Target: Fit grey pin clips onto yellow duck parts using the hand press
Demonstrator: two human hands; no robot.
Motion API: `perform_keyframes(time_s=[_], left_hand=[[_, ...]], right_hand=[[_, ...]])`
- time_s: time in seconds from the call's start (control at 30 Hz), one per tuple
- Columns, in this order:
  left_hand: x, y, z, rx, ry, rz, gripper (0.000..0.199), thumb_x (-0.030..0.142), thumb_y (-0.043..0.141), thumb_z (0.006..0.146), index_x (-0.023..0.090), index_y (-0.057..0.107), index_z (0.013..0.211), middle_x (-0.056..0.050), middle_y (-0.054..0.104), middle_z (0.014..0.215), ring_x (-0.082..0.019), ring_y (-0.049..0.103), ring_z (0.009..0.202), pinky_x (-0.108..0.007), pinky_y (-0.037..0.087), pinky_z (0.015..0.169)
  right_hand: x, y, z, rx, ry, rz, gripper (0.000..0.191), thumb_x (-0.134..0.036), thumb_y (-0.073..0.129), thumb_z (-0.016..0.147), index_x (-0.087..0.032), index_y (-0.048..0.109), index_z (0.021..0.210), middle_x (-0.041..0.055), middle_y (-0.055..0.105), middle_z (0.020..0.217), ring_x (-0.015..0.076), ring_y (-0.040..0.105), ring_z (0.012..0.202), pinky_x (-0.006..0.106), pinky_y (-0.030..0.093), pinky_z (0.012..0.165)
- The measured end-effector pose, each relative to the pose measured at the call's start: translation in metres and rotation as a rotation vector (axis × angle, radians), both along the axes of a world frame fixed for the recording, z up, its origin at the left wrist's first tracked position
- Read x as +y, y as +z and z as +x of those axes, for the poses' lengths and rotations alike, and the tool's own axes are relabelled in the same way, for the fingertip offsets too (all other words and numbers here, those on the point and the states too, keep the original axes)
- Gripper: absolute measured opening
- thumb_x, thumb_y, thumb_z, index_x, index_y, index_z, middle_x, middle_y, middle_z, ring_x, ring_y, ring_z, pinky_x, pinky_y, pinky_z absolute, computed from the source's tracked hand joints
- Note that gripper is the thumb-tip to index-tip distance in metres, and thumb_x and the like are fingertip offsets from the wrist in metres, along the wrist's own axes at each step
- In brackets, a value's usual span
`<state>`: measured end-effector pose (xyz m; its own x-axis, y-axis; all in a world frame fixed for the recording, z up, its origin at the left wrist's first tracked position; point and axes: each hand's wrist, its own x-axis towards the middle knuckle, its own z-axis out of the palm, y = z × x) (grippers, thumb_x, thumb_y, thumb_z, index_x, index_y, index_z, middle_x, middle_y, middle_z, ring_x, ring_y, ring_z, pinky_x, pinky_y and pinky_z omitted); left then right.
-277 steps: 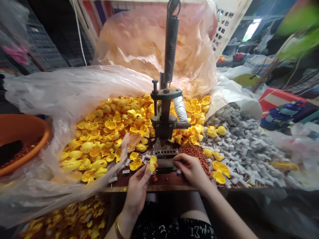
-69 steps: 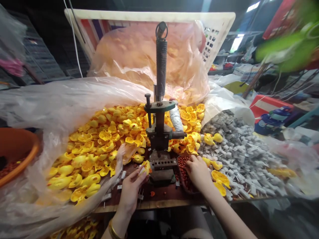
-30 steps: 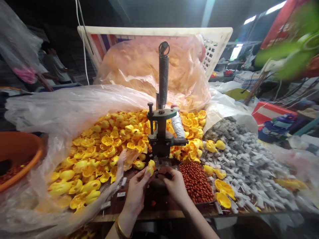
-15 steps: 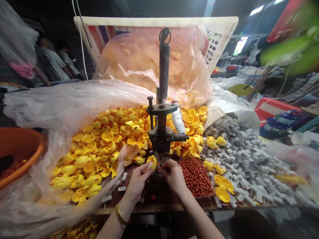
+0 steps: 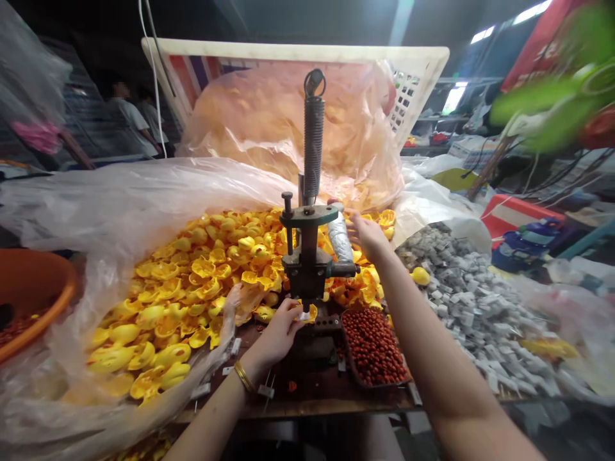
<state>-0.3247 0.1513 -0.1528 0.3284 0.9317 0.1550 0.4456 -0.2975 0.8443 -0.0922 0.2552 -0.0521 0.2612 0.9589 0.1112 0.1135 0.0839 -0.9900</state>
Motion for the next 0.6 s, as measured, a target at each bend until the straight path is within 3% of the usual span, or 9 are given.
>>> perform_keyframes(time_s=[0.1,0.17,0.23,0.33,0.4,0.47,0.6], left_hand=[[0.001,-0.002,0.000,0.036,-0.021,0.032,0.011,0.016,0.048,0.085,0.018,0.059,0.082,-0.006,0.052,0.101,-0.018,0.051,0.098,-0.033,0.041,0.097],[0.002,-0.003,0.000,0.050,-0.021,0.042,0.012,0.015,0.048,0.084,0.018,0.059,0.081,-0.006,0.052,0.101,-0.018,0.050,0.098,-0.033,0.041,0.097],[0.002,-0.003,-0.001,0.055,-0.023,0.044,0.013,0.015,0.047,0.084,0.019,0.058,0.079,-0.006,0.052,0.099,-0.019,0.050,0.098,-0.033,0.041,0.097],[0.002,-0.002,-0.003,0.040,-0.028,0.029,0.014,0.017,0.049,0.083,0.019,0.058,0.074,-0.005,0.054,0.097,-0.018,0.050,0.095,-0.033,0.041,0.095],[0.005,-0.001,-0.003,0.019,-0.027,0.005,0.013,0.019,0.052,0.082,0.019,0.059,0.071,-0.005,0.056,0.095,-0.018,0.052,0.092,-0.032,0.043,0.093],[0.010,-0.003,-0.001,-0.009,-0.004,-0.029,0.012,0.024,0.054,0.080,0.019,0.062,0.071,-0.005,0.057,0.092,-0.018,0.054,0.090,-0.032,0.044,0.091],[0.011,-0.005,-0.002,-0.073,0.136,-0.093,0.025,0.035,0.055,0.080,0.018,0.067,0.092,-0.007,0.061,0.096,-0.021,0.058,0.092,-0.035,0.046,0.091]], right_hand=[[0.042,0.062,-0.015,0.082,0.186,-0.004,0.046,-0.059,0.052,0.085,-0.014,0.062,0.089,0.0038,0.062,0.069,0.0120,0.056,0.053,0.026,0.047,0.054],[0.032,0.089,-0.027,0.078,0.278,0.144,0.047,-0.061,0.059,0.080,-0.015,0.060,0.087,0.0003,0.058,0.065,0.0100,0.055,0.051,0.024,0.046,0.053],[-0.009,0.097,-0.034,0.044,0.284,0.334,0.044,-0.059,0.059,0.080,-0.016,0.057,0.079,-0.0015,0.054,0.062,0.0097,0.055,0.051,0.024,0.045,0.051],[-0.084,0.085,-0.037,-0.031,0.092,0.592,0.038,-0.055,0.056,0.085,-0.019,0.053,0.073,-0.0023,0.050,0.059,0.0098,0.056,0.054,0.023,0.043,0.050],[-0.107,0.077,-0.037,-0.041,0.022,0.682,0.036,-0.053,0.056,0.086,-0.020,0.052,0.072,-0.0024,0.049,0.057,0.0100,0.055,0.055,0.022,0.043,0.049],[-0.091,0.078,-0.037,-0.020,0.060,0.650,0.035,-0.052,0.055,0.086,-0.019,0.053,0.073,-0.0023,0.049,0.057,0.0098,0.055,0.054,0.022,0.043,0.049],[0.005,0.090,-0.037,0.044,0.236,0.380,0.041,-0.052,0.041,0.093,-0.016,0.060,0.095,-0.0017,0.053,0.061,0.0098,0.057,0.054,0.023,0.047,0.053]])
